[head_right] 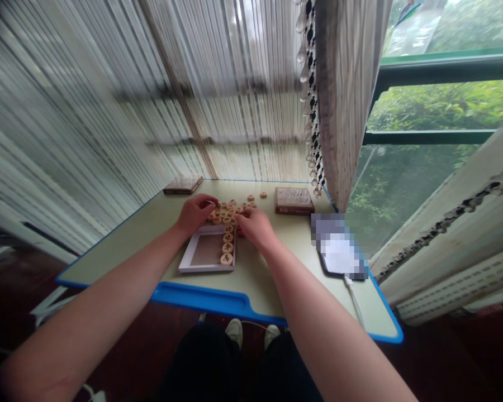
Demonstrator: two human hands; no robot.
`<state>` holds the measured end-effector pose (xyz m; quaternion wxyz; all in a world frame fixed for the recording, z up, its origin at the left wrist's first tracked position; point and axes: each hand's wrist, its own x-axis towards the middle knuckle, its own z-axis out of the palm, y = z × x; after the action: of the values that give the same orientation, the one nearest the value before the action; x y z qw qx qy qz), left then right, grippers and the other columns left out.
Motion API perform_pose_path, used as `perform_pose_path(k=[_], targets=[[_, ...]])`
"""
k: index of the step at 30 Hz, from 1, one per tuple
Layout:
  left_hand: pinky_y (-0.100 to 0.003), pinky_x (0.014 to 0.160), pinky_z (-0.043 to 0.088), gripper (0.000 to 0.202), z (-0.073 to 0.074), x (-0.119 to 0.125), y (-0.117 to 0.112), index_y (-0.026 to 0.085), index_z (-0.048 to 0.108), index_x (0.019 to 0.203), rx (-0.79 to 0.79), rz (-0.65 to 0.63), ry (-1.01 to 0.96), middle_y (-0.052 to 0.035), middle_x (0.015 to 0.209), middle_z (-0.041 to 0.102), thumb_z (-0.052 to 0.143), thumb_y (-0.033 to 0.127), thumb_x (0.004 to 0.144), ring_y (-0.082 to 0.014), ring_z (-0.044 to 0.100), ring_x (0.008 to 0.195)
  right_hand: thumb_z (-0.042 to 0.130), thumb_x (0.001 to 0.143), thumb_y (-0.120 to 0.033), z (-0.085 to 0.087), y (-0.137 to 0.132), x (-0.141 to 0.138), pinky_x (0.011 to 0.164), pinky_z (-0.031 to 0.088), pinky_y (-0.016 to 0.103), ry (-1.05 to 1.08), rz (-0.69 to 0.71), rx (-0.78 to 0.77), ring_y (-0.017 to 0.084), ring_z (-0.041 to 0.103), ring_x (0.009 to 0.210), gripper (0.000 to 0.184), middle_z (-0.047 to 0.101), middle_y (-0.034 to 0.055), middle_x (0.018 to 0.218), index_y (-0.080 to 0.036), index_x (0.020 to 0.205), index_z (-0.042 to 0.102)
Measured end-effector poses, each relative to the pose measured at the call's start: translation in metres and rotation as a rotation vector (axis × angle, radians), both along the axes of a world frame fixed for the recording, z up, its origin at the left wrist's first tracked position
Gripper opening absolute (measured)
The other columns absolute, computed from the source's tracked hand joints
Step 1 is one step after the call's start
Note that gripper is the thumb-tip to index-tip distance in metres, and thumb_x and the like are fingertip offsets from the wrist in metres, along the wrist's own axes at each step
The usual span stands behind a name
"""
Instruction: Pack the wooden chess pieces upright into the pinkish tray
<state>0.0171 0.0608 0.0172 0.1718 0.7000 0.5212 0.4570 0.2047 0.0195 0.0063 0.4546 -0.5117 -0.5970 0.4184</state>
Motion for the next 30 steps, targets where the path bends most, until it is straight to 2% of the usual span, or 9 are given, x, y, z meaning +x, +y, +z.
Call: perform_pose_path(k=[5,8,12,16,21,25,30], targets=[[-0.022,0.065,0.049,0.020,0.000,0.004,0.009,0.014,0.067,0.083,0.141,0.052,0.003,-0.0050,0.081,0.067,0.054,0.023,0.070,-0.0120,0.061,0.068,0.055,0.074,-0.026,0.000,0.000,-0.002,0.057,0.052,0.028,0.100,-0.024,-0.054,0.017,0.064,0.064,0.015,0.069,0.0065,0.078,-0.016,0.079,0.065],[-0.024,0.068,0.050,0.019,-0.001,0.004,0.014,0.014,0.066,0.084,0.169,0.062,-0.010,-0.0057,0.083,0.067,0.054,0.023,0.071,-0.0125,0.062,0.070,0.054,0.075,-0.027,0.000,0.002,-0.002,0.062,0.051,0.030,-0.021,-0.068,0.061,0.018,0.063,0.069,0.016,0.068,0.0054,0.077,-0.018,0.080,0.066],[-0.024,0.068,0.050,0.021,-0.004,0.003,0.018,0.014,0.065,0.087,0.100,0.057,-0.035,-0.0058,0.083,0.068,0.055,0.025,0.072,-0.0137,0.064,0.073,0.051,0.077,-0.027,-0.001,0.002,-0.001,0.072,0.048,0.032,-0.228,-0.120,0.253,0.018,0.061,0.077,0.018,0.068,0.0052,0.080,-0.019,0.083,0.067],[-0.022,0.063,0.049,0.023,0.000,0.001,0.019,0.013,0.065,0.089,0.039,0.044,-0.055,-0.0054,0.080,0.069,0.056,0.026,0.072,-0.0135,0.063,0.072,0.049,0.078,-0.026,0.001,0.002,0.002,0.072,0.046,0.030,-0.279,-0.107,0.358,0.016,0.060,0.074,0.022,0.066,0.0044,0.082,-0.019,0.093,0.064],[-0.020,0.052,0.044,0.025,0.014,-0.003,0.012,0.011,0.067,0.088,-0.049,-0.079,-0.038,-0.0044,0.068,0.067,0.060,0.026,0.070,-0.0105,0.057,0.058,0.048,0.078,-0.026,0.003,0.001,0.003,0.067,0.045,0.028,-0.290,-0.145,0.380,0.015,0.058,0.069,0.026,0.064,0.0040,0.079,-0.018,0.099,0.062],[-0.023,0.061,0.048,0.021,0.023,-0.006,0.002,0.012,0.069,0.082,-0.130,-0.215,0.011,-0.0045,0.073,0.068,0.062,0.023,0.066,-0.0124,0.061,0.065,0.048,0.078,-0.027,0.004,0.000,0.004,0.066,0.044,0.028,-0.345,-0.130,0.401,0.015,0.057,0.069,0.027,0.064,0.0039,0.080,-0.019,0.100,0.062],[-0.025,0.067,0.049,0.019,0.023,-0.009,-0.008,0.012,0.069,0.079,-0.200,-0.297,0.076,-0.0041,0.075,0.069,0.061,0.019,0.063,-0.0146,0.063,0.071,0.049,0.079,-0.028,0.006,-0.002,0.006,0.067,0.043,0.029,-0.379,-0.149,0.437,0.015,0.055,0.067,0.028,0.064,0.0043,0.082,-0.019,0.102,0.062]])
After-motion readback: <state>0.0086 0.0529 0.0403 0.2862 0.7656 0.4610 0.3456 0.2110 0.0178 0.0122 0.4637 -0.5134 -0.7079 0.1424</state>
